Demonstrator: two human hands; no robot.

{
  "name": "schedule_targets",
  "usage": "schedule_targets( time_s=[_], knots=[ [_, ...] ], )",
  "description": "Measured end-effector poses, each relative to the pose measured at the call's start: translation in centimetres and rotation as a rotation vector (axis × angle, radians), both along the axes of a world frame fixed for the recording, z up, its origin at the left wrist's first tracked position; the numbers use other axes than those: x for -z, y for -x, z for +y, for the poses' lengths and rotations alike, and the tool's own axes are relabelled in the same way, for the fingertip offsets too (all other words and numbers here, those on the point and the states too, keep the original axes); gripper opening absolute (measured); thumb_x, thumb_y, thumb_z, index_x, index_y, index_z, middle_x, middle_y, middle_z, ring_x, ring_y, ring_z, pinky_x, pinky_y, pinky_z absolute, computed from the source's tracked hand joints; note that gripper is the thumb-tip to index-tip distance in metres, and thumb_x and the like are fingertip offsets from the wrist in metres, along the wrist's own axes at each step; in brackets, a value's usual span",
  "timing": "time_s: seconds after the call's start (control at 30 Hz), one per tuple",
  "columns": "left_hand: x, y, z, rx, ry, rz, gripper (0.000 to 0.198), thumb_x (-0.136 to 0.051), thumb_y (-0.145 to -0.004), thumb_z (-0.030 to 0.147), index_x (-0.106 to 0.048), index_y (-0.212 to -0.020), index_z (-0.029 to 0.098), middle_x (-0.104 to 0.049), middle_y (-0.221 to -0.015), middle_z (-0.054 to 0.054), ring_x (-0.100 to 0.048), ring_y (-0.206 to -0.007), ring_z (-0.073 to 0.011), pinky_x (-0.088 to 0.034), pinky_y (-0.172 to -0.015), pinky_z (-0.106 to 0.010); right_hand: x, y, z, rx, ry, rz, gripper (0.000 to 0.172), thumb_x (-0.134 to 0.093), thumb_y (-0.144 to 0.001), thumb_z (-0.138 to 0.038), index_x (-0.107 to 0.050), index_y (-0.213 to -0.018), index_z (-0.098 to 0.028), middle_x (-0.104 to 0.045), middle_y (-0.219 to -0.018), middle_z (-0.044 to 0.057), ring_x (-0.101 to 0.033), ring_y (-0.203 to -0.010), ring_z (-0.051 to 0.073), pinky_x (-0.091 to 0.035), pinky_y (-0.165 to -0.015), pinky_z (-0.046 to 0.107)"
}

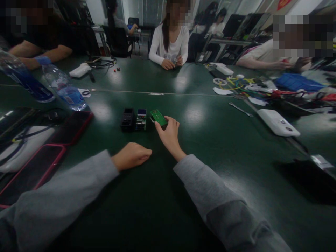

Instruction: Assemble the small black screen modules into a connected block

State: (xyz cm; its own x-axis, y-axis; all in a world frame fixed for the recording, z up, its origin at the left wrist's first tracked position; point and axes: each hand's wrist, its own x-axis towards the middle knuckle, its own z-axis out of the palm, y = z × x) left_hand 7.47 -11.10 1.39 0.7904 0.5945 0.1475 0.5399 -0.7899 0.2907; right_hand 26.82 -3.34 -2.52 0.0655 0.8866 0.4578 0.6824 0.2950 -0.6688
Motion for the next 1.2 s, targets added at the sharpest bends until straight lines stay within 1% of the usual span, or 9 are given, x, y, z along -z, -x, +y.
schedule_targets(
  time_s=[0.13, 0.27, 0.4, 0.53, 0.8, 0.93, 1.03, 1.1, 1.2],
  knots=[
    [0.0, 0.0, 0.0, -0.002, 0.011, -0.003, 0.023, -0.045, -0.089, 0.011, -0.054, -0.069, 0.017, -0.051, -0.060, 0.005, -0.044, -0.052, -0.0085, -0.032, -0.051, -0.024, 0.1, -0.1, 0.1, 0.011, 0.003, -0.005, 0.039, -0.054, -0.087, -0.045, -0.058, -0.114, -0.018, -0.061, -0.113, 0.016, -0.049, -0.110, 0.033, -0.041, -0.098, 0.054],
    [-0.1, 0.0, 0.0, -0.007, 0.024, 0.013, 0.021, -0.047, -0.089, 0.011, -0.054, -0.070, 0.018, -0.052, -0.061, 0.005, -0.046, -0.054, -0.0090, -0.032, -0.052, -0.024, 0.0, -0.1, 0.0, 0.026, 0.001, 0.025, 0.045, -0.055, -0.086, -0.043, -0.056, -0.122, -0.015, -0.059, -0.118, 0.018, -0.049, -0.113, 0.034, -0.043, -0.098, 0.053],
    [0.0, 0.0, 0.0, 0.000, 0.032, 0.012, 0.022, -0.046, -0.090, 0.011, -0.054, -0.071, 0.017, -0.053, -0.061, 0.005, -0.045, -0.053, -0.0088, -0.031, -0.052, -0.023, -0.7, -0.1, 0.3, -0.080, -0.076, -0.069, 0.052, -0.059, -0.087, -0.041, -0.051, -0.132, -0.015, -0.056, -0.127, 0.017, -0.048, -0.120, 0.033, -0.040, -0.104, 0.053],
    [0.1, 0.0, 0.1, -0.003, 0.016, 0.000, 0.021, -0.046, -0.090, 0.011, -0.053, -0.071, 0.018, -0.053, -0.061, 0.005, -0.045, -0.054, -0.0093, -0.029, -0.052, -0.024, -1.1, -0.6, 1.2, -0.191, -0.090, -0.150, 0.049, -0.061, -0.089, -0.039, -0.052, -0.134, -0.020, -0.058, -0.128, 0.013, -0.052, -0.119, 0.031, -0.042, -0.103, 0.052],
    [-0.2, 0.0, 0.0, -0.014, 0.021, 0.024, 0.019, -0.049, -0.089, 0.011, -0.054, -0.072, 0.018, -0.055, -0.063, 0.004, -0.049, -0.056, -0.0097, -0.030, -0.053, -0.024, -1.1, -2.8, 1.0, -0.215, -0.049, -0.189, 0.044, -0.056, -0.092, -0.034, -0.055, -0.134, -0.020, -0.062, -0.126, 0.012, -0.060, -0.114, 0.030, -0.049, -0.097, 0.050],
    [-0.1, 0.1, 0.1, -0.009, 0.017, 0.025, 0.020, -0.048, -0.090, 0.011, -0.055, -0.073, 0.017, -0.055, -0.063, 0.004, -0.048, -0.056, -0.0093, -0.032, -0.054, -0.023, -1.6, -6.4, -0.1, -0.213, -0.049, -0.242, 0.045, -0.056, -0.093, -0.043, -0.056, -0.132, -0.022, -0.063, -0.124, 0.012, -0.061, -0.113, 0.031, -0.049, -0.098, 0.050],
    [0.0, 0.2, 0.1, 0.001, 0.040, 0.016, 0.019, -0.047, -0.092, 0.012, -0.056, -0.075, 0.017, -0.055, -0.065, 0.004, -0.049, -0.057, -0.0091, -0.035, -0.056, -0.023, -1.8, -10.7, -1.6, -0.147, -0.007, -0.265, 0.050, -0.055, -0.091, -0.053, -0.057, -0.132, -0.024, -0.064, -0.123, 0.011, -0.063, -0.108, 0.031, -0.049, -0.095, 0.050],
    [0.0, 0.2, 0.0, 0.000, 0.051, 0.014, 0.020, -0.047, -0.092, 0.013, -0.056, -0.075, 0.017, -0.055, -0.065, 0.004, -0.049, -0.058, -0.0091, -0.036, -0.056, -0.023, -1.7, -14.6, -2.8, -0.056, 0.047, -0.294, 0.056, -0.054, -0.090, -0.059, -0.057, -0.133, -0.024, -0.065, -0.121, 0.013, -0.064, -0.105, 0.032, -0.050, -0.092, 0.048],
    [0.0, 0.2, 0.0, -0.001, 0.044, 0.003, 0.021, -0.046, -0.093, 0.012, -0.055, -0.075, 0.017, -0.055, -0.065, 0.004, -0.048, -0.057, -0.0089, -0.037, -0.057, -0.023, -1.6, -21.6, -4.9, 0.199, 0.125, -0.367, 0.068, -0.056, -0.086, -0.066, -0.055, -0.137, -0.021, -0.065, -0.119, 0.019, -0.064, -0.102, 0.034, -0.050, -0.085, 0.046]
  ],
)
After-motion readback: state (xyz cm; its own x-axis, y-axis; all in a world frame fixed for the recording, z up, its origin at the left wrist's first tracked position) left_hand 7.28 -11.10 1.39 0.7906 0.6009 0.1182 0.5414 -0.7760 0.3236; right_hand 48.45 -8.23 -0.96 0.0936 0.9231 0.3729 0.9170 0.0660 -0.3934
